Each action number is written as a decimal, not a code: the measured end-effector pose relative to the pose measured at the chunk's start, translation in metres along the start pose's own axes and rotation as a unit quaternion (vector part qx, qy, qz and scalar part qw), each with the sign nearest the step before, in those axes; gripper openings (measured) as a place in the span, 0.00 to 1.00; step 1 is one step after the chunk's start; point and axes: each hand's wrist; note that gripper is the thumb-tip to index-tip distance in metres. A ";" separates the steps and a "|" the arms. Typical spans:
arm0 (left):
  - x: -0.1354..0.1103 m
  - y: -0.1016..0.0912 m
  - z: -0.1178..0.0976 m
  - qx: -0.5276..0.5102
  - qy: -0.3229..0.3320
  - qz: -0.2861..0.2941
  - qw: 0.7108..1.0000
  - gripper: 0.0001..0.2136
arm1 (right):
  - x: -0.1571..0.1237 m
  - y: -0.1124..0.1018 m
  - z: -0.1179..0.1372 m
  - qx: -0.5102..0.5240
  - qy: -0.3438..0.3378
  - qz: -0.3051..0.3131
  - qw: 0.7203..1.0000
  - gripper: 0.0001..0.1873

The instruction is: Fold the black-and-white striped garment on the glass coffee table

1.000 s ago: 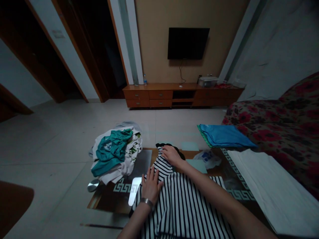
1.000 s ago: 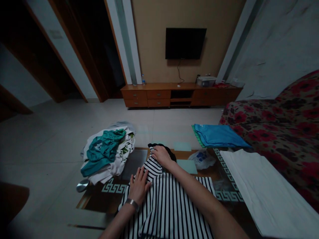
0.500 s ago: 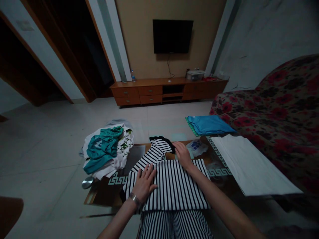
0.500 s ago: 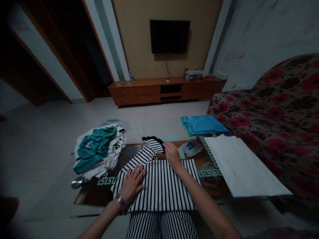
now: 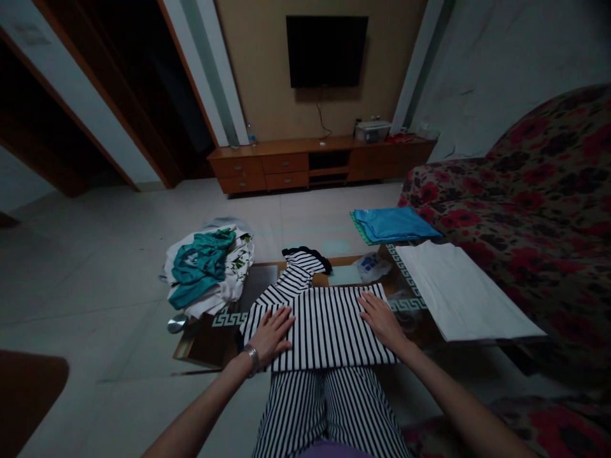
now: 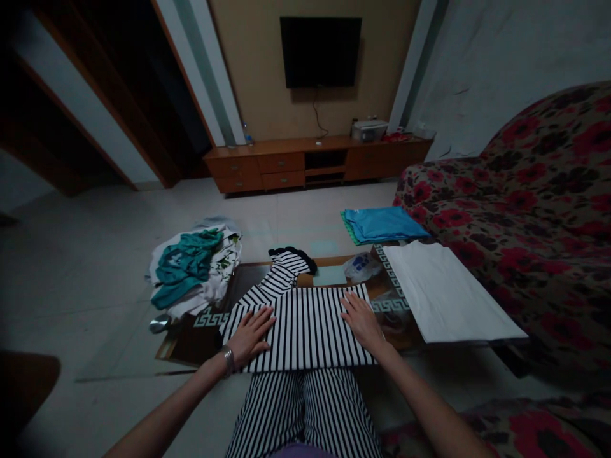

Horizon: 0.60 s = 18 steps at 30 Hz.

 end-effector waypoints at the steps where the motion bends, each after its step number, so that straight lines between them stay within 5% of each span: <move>1: -0.005 0.001 0.000 0.004 -0.029 -0.012 0.999 0.30 | -0.001 0.001 0.000 -0.001 0.002 -0.001 1.000 0.23; 6: -0.024 0.001 0.001 0.009 -0.100 -0.032 0.994 0.30 | -0.003 -0.001 -0.001 0.004 0.015 0.003 1.000 0.22; 9: -0.022 -0.005 -0.001 -0.004 -0.117 -0.019 0.993 0.29 | 0.022 -0.015 0.001 0.030 0.046 0.010 0.998 0.19; 13: 0.002 -0.015 -0.014 -0.011 -0.118 -0.069 0.991 0.28 | 0.106 -0.037 0.021 0.075 0.067 -0.004 0.995 0.19; 18: 0.040 -0.018 -0.030 -0.048 -0.081 -0.055 0.994 0.28 | 0.230 -0.036 0.072 0.100 0.072 0.092 0.988 0.21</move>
Point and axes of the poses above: each hand's wrist, its own x-axis towards the middle knuckle, its own y-axis out of the palm, z = x × y, and after that the axes turned 8 degrees about -x, right-handed
